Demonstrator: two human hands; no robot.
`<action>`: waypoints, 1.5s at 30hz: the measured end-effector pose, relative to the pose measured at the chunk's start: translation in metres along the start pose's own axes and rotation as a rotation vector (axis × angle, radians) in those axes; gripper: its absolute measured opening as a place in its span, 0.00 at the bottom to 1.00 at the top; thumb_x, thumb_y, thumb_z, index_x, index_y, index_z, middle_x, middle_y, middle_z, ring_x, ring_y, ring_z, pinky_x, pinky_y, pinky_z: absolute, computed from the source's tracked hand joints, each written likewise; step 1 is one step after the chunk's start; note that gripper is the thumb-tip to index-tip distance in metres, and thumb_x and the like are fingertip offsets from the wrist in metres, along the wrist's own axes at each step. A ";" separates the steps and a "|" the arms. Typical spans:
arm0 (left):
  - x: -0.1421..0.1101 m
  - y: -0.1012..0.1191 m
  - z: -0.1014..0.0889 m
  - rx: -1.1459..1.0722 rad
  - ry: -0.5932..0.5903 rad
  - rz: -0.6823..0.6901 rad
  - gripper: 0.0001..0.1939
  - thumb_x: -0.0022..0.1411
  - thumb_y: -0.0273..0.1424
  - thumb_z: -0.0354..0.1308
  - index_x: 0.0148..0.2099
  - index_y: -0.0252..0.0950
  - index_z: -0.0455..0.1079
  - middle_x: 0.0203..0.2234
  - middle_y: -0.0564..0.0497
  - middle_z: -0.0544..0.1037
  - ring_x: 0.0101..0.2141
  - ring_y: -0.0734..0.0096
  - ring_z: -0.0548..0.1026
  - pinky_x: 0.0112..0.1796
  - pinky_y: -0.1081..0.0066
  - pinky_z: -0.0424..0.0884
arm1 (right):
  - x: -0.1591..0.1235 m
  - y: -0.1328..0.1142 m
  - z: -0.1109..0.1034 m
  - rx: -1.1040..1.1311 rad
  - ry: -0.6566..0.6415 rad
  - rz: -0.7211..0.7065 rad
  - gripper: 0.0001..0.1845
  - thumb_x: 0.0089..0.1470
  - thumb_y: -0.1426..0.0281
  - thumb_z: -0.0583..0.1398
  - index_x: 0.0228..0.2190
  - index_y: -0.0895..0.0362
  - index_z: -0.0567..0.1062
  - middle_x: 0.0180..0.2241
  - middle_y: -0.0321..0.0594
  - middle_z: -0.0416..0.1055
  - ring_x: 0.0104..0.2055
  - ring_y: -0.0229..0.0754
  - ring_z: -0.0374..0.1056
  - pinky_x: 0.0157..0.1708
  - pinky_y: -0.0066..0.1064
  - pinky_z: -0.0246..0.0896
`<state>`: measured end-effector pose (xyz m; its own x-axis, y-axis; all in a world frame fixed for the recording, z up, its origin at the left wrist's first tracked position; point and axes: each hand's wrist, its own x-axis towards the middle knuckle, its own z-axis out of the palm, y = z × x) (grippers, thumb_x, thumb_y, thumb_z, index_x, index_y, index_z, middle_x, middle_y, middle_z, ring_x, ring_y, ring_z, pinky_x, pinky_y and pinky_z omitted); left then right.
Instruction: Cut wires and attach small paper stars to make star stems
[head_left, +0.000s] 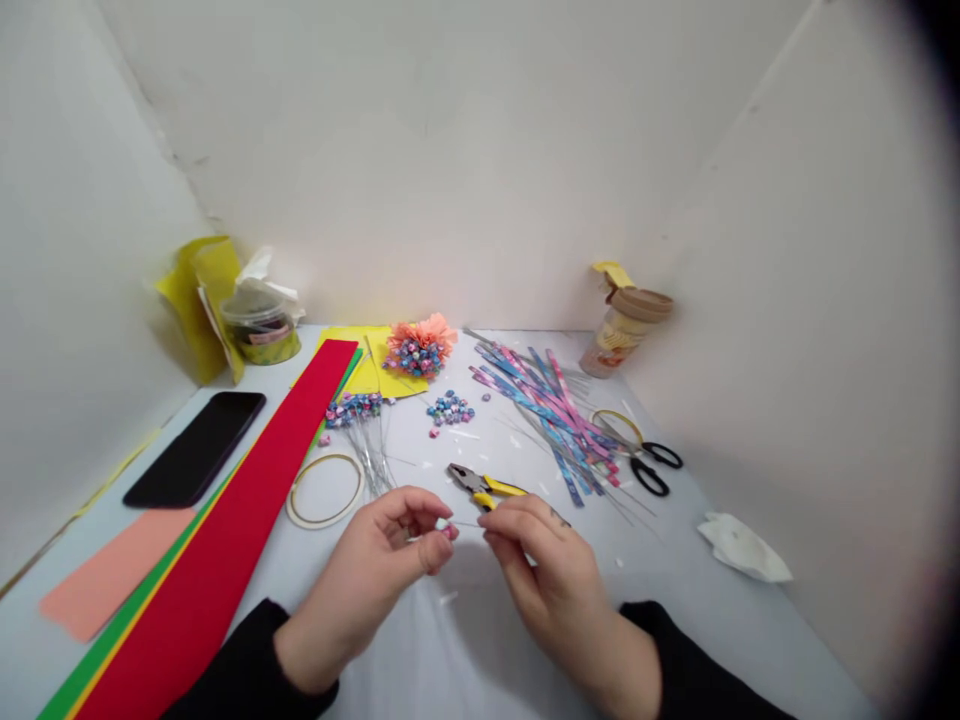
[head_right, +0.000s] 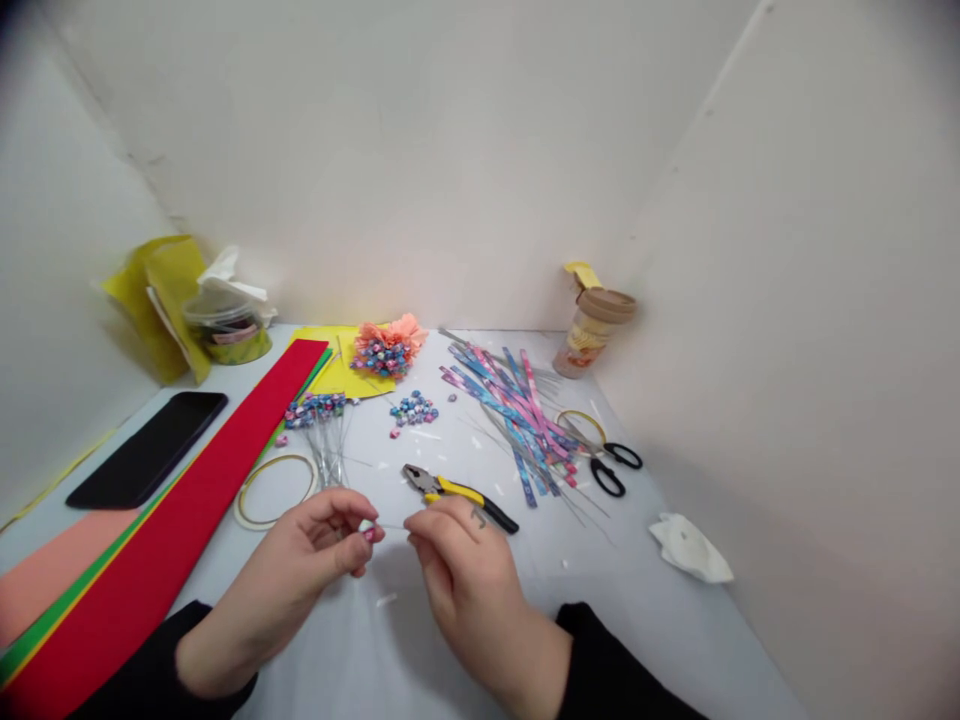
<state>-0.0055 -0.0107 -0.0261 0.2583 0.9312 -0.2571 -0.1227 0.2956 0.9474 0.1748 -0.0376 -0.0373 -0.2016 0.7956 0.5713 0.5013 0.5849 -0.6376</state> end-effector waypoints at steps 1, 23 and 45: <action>-0.001 -0.001 0.000 -0.012 -0.004 -0.001 0.13 0.46 0.33 0.69 0.34 0.36 0.71 0.23 0.56 0.72 0.25 0.78 0.68 0.27 0.78 0.65 | 0.000 -0.001 -0.001 0.010 0.009 -0.003 0.15 0.56 0.82 0.52 0.42 0.56 0.70 0.34 0.41 0.70 0.37 0.37 0.68 0.38 0.28 0.65; -0.002 -0.006 -0.003 0.037 -0.097 0.001 0.08 0.47 0.30 0.68 0.32 0.37 0.74 0.27 0.54 0.77 0.30 0.74 0.73 0.33 0.76 0.69 | -0.003 -0.010 -0.004 -0.211 0.040 -0.142 0.14 0.54 0.81 0.56 0.40 0.57 0.75 0.24 0.37 0.65 0.25 0.35 0.64 0.24 0.25 0.63; -0.002 0.007 0.001 0.357 0.021 0.116 0.05 0.46 0.30 0.64 0.30 0.37 0.77 0.26 0.51 0.79 0.29 0.69 0.76 0.31 0.73 0.73 | -0.005 -0.004 -0.006 -0.429 -0.026 -0.273 0.15 0.54 0.80 0.56 0.43 0.60 0.73 0.26 0.40 0.67 0.25 0.37 0.61 0.23 0.28 0.56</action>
<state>-0.0058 -0.0104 -0.0186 0.2423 0.9594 -0.1441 0.1929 0.0979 0.9763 0.1789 -0.0454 -0.0346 -0.3918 0.6300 0.6705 0.7269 0.6587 -0.1942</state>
